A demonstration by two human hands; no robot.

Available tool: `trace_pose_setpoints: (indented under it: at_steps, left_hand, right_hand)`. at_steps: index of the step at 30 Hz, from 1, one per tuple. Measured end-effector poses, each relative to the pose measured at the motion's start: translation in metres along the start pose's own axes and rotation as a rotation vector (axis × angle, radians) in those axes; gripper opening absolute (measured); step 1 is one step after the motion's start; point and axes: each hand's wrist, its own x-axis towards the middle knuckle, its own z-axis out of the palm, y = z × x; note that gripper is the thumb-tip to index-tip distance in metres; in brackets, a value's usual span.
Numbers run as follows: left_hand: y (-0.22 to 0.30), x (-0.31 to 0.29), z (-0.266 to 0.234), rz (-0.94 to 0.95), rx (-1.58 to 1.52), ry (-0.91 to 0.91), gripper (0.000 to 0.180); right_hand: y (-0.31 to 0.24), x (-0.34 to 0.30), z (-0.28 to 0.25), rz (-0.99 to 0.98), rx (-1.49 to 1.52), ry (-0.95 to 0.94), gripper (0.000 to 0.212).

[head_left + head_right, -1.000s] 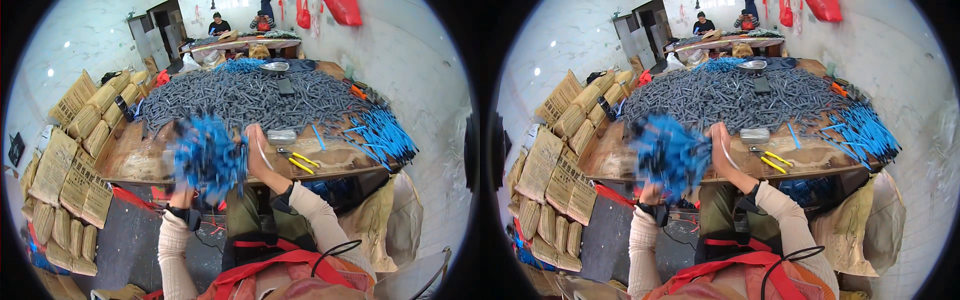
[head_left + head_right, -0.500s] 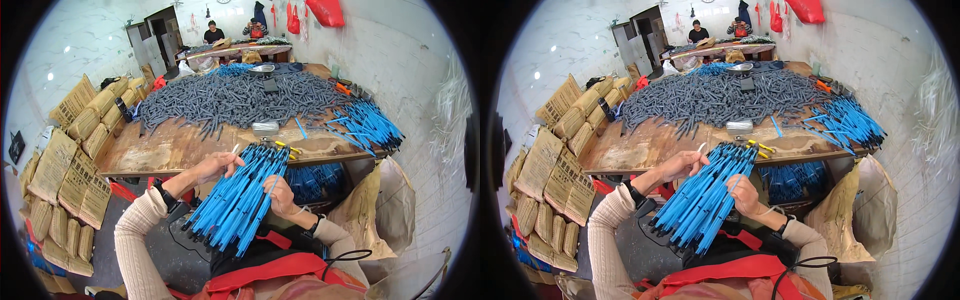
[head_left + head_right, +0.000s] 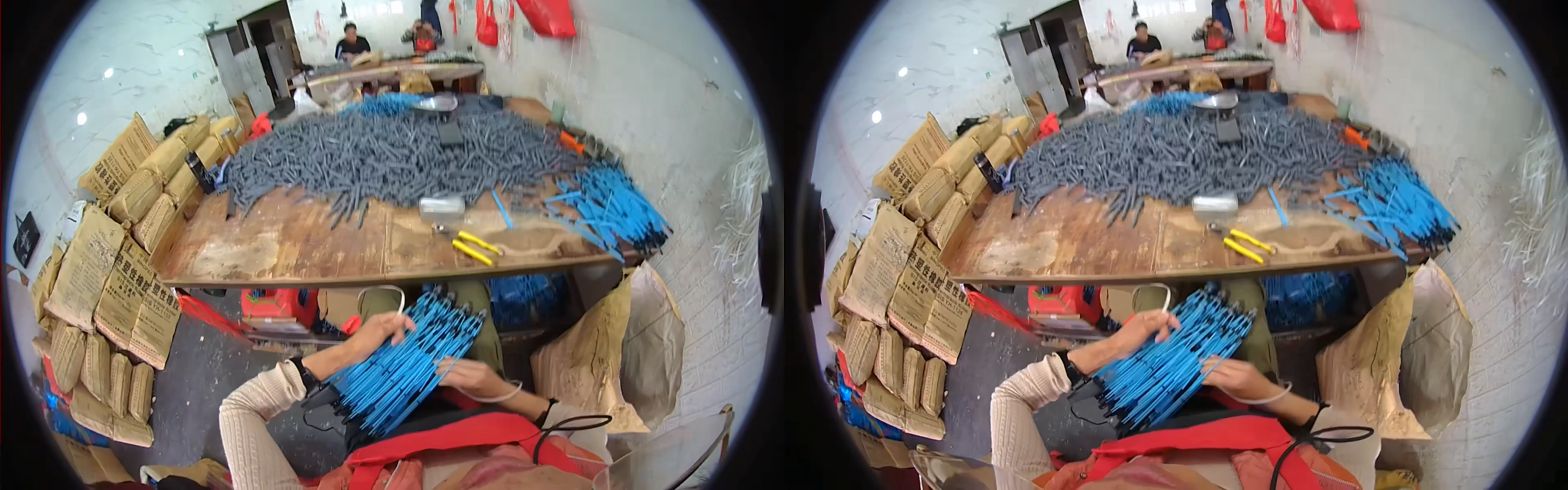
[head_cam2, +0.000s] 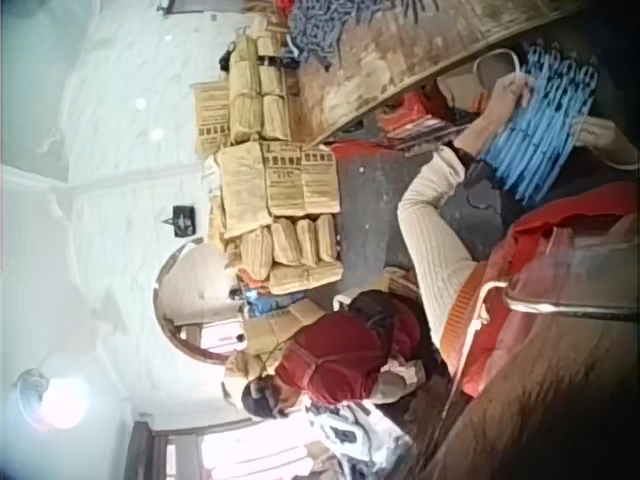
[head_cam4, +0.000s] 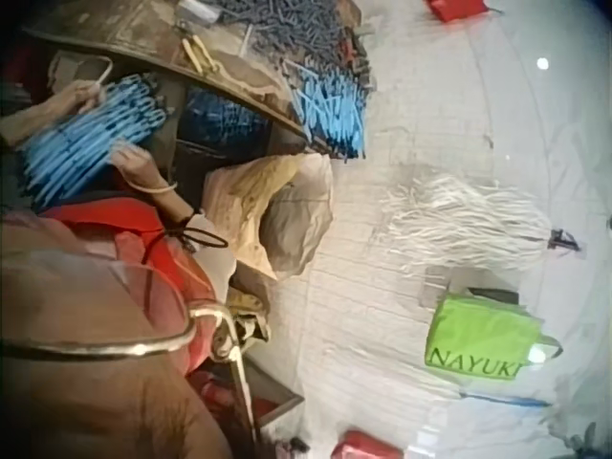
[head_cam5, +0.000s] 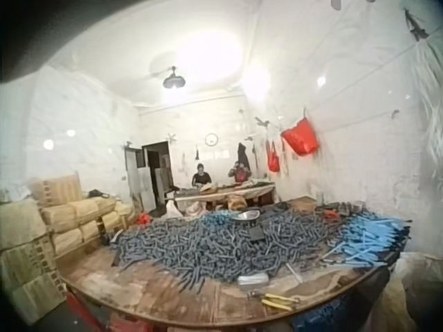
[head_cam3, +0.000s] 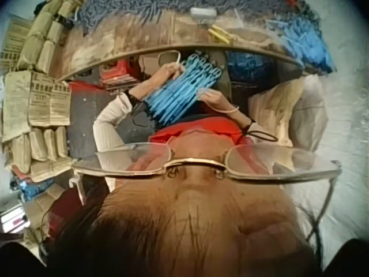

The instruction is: Assembling blue plastic components into connectors and bundling them with rubber bands.

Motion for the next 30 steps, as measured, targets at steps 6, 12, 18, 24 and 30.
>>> trace_pose_setpoints:
  at_steps: [6,12,18,24,30]
  left_hand:
    - [0.007,0.002,-0.004,0.184,-0.055,0.045,0.032]
    - [0.007,0.002,0.002,-0.211,-0.422,0.071,0.037]
    - [0.005,-0.003,0.003,-0.186,-0.384,0.059,0.036]
    - [0.006,0.023,-0.012,-0.207,-0.311,0.006,0.037]
    - [0.016,0.015,-0.01,0.01,-0.003,-0.119,0.036]
  right_hand:
    - [0.005,0.016,-0.041,-0.108,-0.036,-0.205,0.032]
    - [-0.001,0.007,-0.027,-0.013,0.177,-0.041,0.024]
    - [-0.015,-0.006,-0.031,0.174,0.097,-0.008,0.01]
    - [0.008,0.005,-0.072,0.239,-0.247,-0.252,0.012]
    - [0.019,0.099,-0.076,-0.115,-0.263,-0.156,0.018]
